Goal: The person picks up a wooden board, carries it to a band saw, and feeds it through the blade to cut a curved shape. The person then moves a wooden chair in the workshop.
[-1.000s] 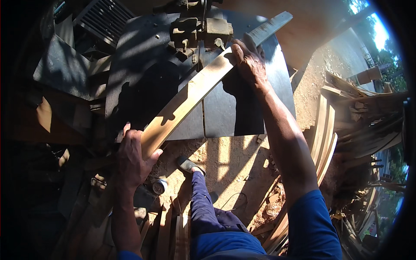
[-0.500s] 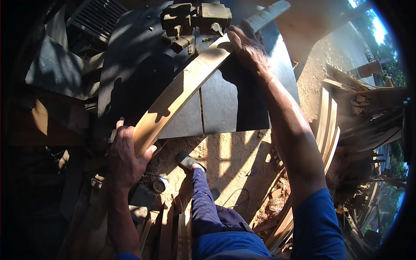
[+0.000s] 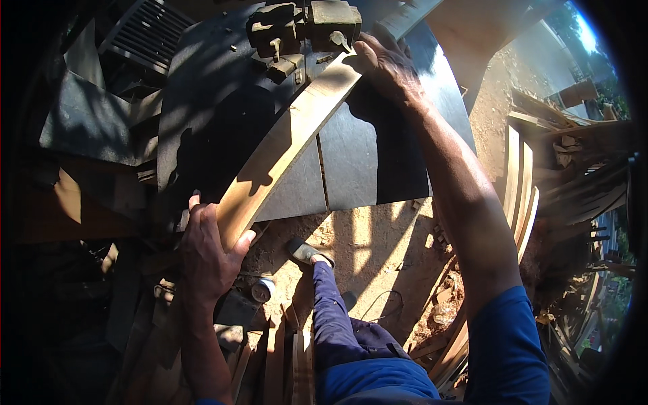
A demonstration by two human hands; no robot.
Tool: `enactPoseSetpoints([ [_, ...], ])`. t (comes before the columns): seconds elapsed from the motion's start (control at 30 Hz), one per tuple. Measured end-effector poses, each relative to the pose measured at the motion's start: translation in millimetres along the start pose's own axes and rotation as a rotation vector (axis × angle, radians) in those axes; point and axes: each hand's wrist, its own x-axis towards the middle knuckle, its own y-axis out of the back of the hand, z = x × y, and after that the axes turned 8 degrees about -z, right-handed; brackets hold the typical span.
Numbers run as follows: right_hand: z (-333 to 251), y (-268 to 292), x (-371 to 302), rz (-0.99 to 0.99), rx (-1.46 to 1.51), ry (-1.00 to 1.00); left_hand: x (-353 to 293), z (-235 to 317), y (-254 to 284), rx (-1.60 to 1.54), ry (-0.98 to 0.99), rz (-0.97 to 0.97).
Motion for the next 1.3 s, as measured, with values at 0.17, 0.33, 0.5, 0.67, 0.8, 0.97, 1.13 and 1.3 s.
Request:
enactPoseSetpoints([
  [0.17,-2.8,-3.1,2.2,0.011,0.014,0.010,-2.7,-2.9,1.2,0.030,0.002,0.008],
  [0.33,-2.5,0.4,4.0,-0.027,-0.161,0.027,-2.0,-3.0,-0.8,0.020,0.013,-0.004],
  [0.5,1.1,-0.7,4.5,-0.021,-0.151,0.040,-0.8,0.2,-2.0,0.037,0.017,0.017],
  [0.67,-3.3,-0.2,8.8,-0.041,-0.125,0.040,0.1,1.3,-0.8,0.034,0.007,0.015],
  [0.8,-0.7,0.3,7.0,0.021,-0.018,0.065,1.7,12.8,3.2,0.003,0.046,-0.017],
  [0.97,-0.5,-2.5,12.9,0.006,0.014,0.086,2.6,21.6,8.3,-0.015,0.095,-0.072],
  [1.13,0.8,-0.4,16.2,-0.007,-0.002,0.085,2.2,24.3,5.3,0.012,0.102,-0.058],
  [1.3,-0.4,-4.2,16.1,0.014,-0.013,0.124,2.2,25.9,6.7,-0.066,0.082,-0.058],
])
